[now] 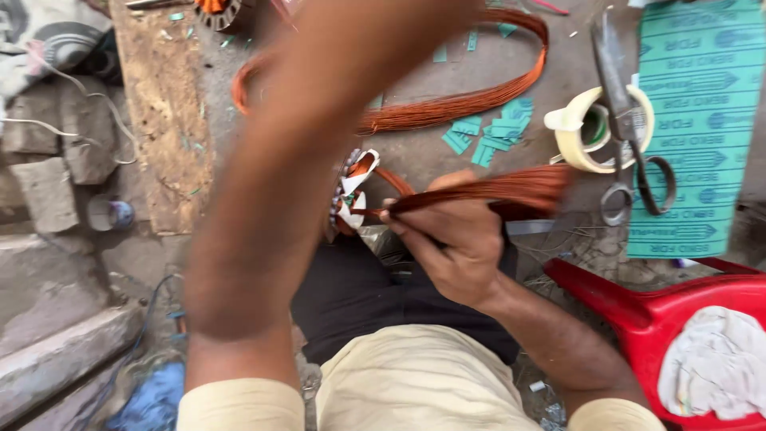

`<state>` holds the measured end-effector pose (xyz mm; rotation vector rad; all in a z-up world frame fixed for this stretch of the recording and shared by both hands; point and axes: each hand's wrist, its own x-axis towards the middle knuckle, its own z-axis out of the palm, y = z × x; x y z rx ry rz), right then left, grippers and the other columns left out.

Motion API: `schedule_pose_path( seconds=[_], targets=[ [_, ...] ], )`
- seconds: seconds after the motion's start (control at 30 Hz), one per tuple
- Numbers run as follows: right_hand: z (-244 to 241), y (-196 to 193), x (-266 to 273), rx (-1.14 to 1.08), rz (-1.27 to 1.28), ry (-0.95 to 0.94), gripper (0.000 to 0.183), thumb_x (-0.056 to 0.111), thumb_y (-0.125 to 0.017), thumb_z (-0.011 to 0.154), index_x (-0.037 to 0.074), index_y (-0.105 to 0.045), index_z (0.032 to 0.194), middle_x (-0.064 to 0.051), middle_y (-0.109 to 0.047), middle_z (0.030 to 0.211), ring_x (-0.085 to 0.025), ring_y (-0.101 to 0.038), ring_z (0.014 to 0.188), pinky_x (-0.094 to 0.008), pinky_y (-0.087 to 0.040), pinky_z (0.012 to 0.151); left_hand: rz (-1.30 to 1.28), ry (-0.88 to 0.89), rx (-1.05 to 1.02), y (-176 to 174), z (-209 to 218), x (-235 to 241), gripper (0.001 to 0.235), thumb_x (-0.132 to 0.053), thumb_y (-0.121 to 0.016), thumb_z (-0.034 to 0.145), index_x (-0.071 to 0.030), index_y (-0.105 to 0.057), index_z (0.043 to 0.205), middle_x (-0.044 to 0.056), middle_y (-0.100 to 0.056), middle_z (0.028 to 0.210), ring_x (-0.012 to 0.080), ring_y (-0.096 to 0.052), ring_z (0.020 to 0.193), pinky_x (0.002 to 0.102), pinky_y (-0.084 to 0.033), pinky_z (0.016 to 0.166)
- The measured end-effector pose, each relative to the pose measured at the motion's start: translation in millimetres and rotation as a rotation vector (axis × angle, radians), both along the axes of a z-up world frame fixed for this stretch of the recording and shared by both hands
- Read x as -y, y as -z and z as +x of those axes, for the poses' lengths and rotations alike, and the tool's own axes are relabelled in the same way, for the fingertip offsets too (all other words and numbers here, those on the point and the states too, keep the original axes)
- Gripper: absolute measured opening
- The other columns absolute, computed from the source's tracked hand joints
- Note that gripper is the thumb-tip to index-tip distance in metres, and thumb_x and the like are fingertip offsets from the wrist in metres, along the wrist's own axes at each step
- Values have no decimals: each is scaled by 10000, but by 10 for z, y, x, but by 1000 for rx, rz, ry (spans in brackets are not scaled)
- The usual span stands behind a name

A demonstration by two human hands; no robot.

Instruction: The person sits on the ground and winds a bundle of enameled copper wire by hand into the slots of a motor stator, guiding the wire loop around the core and pressing the turns into place. They repeatedly pull the wire bundle across the stator and adjust the windings between slots.

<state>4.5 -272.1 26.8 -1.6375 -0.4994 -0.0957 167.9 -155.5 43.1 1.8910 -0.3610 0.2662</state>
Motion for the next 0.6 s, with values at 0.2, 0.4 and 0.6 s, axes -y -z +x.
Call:
schedule_pose_path(
  seconds=[0.2, 0.4, 0.6],
  targets=[
    [14, 139, -106, 111, -180, -47, 197, 22, -820, 899, 7, -775, 1090, -54, -773, 902, -164, -567, 797, -318, -423, 752, -384, -204, -202, -314, -1010, -1210, 292, -275, -620, 1097, -45, -703, 937, 64, -681, 725, 166, -673, 594, 338, -549, 524],
    [8, 179, -188, 76, -223, -73, 212, 23, -816, 890, 10, -782, 1099, -61, -758, 894, -186, -568, 804, -323, -450, 748, -715, -394, -377, 58, -1820, -1844, 312, -155, -572, 1191, -13, -667, 930, 107, -667, 787, 176, -650, 642, 337, -547, 561],
    [-4, 204, -191, 47, -207, -101, 204, 2, -816, 891, 0, -783, 1092, -73, -742, 894, -178, -602, 769, -324, -464, 712, -436, -295, -578, 58, -1835, -1578, 176, -147, -631, 1058, 13, -704, 1041, 123, -728, 941, 197, -704, 834, 317, -580, 778]
  ],
)
